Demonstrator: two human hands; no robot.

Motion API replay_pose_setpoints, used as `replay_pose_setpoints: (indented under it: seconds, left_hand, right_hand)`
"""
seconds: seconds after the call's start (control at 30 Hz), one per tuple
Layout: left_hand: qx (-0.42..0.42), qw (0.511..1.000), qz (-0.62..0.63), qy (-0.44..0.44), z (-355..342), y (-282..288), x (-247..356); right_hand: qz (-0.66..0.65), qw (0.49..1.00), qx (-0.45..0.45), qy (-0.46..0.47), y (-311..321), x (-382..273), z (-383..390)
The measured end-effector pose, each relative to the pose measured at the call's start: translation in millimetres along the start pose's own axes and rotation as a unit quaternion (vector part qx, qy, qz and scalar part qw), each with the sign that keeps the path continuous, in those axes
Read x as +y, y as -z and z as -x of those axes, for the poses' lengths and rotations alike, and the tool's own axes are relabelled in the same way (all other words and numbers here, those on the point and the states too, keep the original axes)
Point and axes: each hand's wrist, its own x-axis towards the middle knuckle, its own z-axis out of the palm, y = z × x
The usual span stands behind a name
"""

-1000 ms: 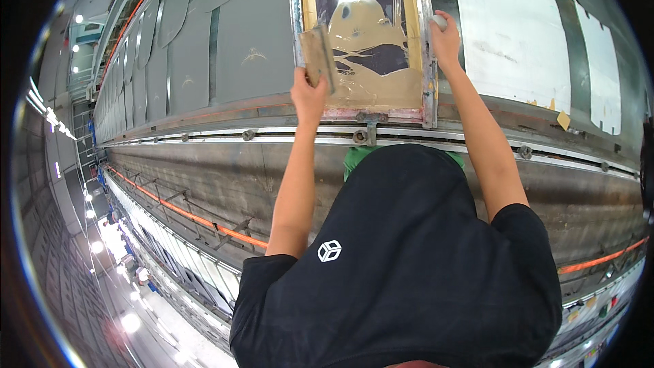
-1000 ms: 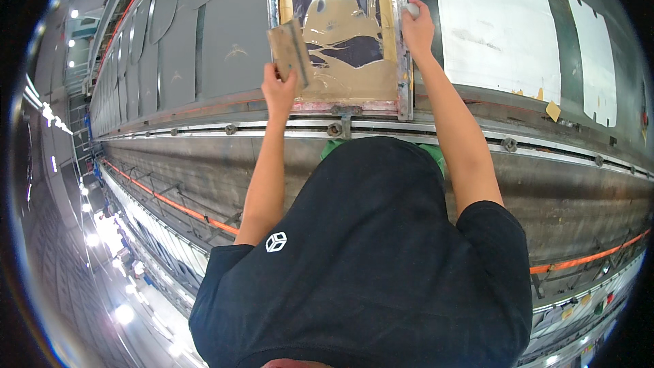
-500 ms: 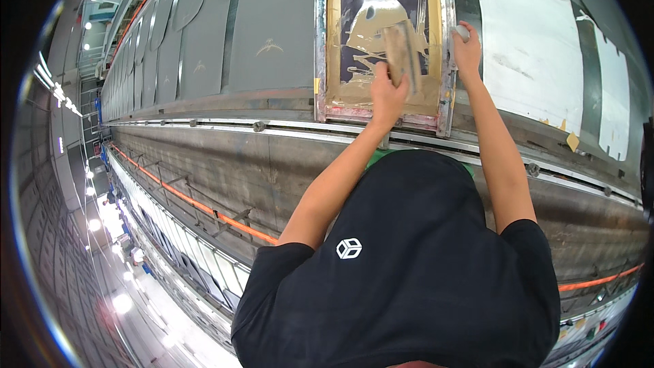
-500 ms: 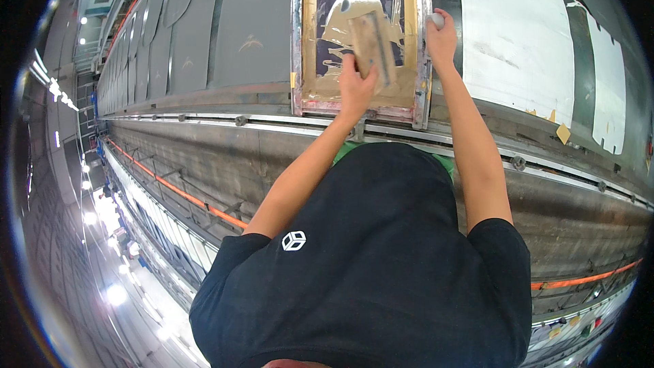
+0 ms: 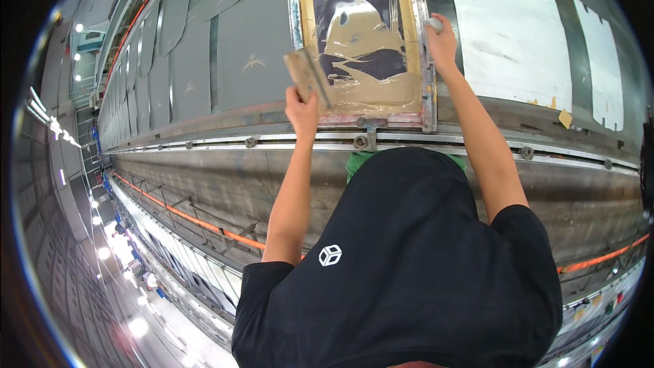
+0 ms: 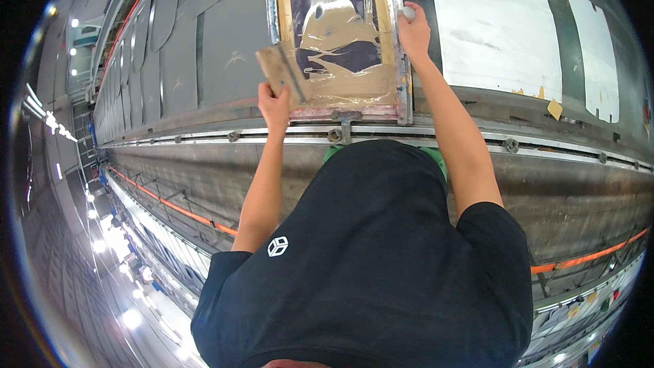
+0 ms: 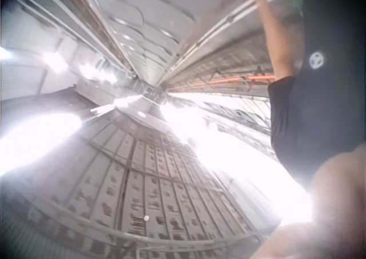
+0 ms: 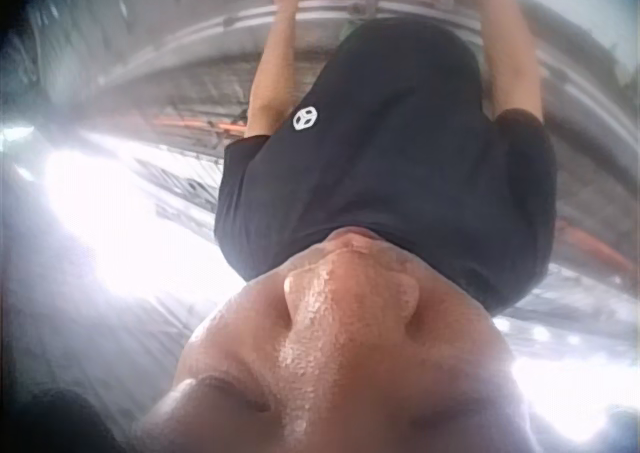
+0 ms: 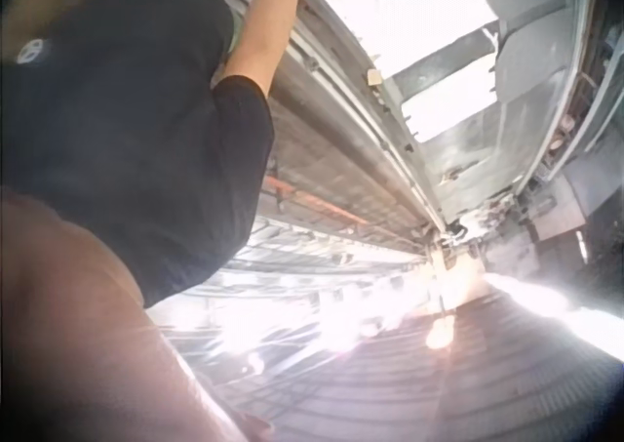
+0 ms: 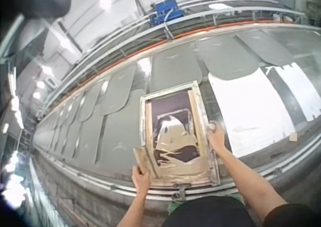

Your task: The person uses a squeegee to pull ink across a screen-printing frame, then lifts the frame to reveal a printed design on fabric below. They walk to a workbench, pour liquid onto the screen, and return to the press to repeat the printing motion.

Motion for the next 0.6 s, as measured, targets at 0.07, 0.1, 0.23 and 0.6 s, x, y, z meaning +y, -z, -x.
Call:
replay_pose_setpoints:
  seconds: [0.07,0.1,0.23,0.6]
  left_hand:
    - [0.009,1.0,-0.028,-0.01,5,3,2]
    - [0.008,0.998,-0.065,-0.02,8,0,1]
    - [-0.027,0.996,-0.065,-0.063,28,-24,20]
    - [-0.35,0.858,-0.155,-0.342,-34,-48,80]
  right_hand:
    - [-0.007,1.0,0.0,-0.011,2,1,2]
    - [-0.016,1.0,-0.002,-0.014,2,-1,1]
    - [-0.003,1.0,-0.009,-0.027,2,-4,2]
    - [-0.019,1.0,-0.004,-0.012,2,2,-1]
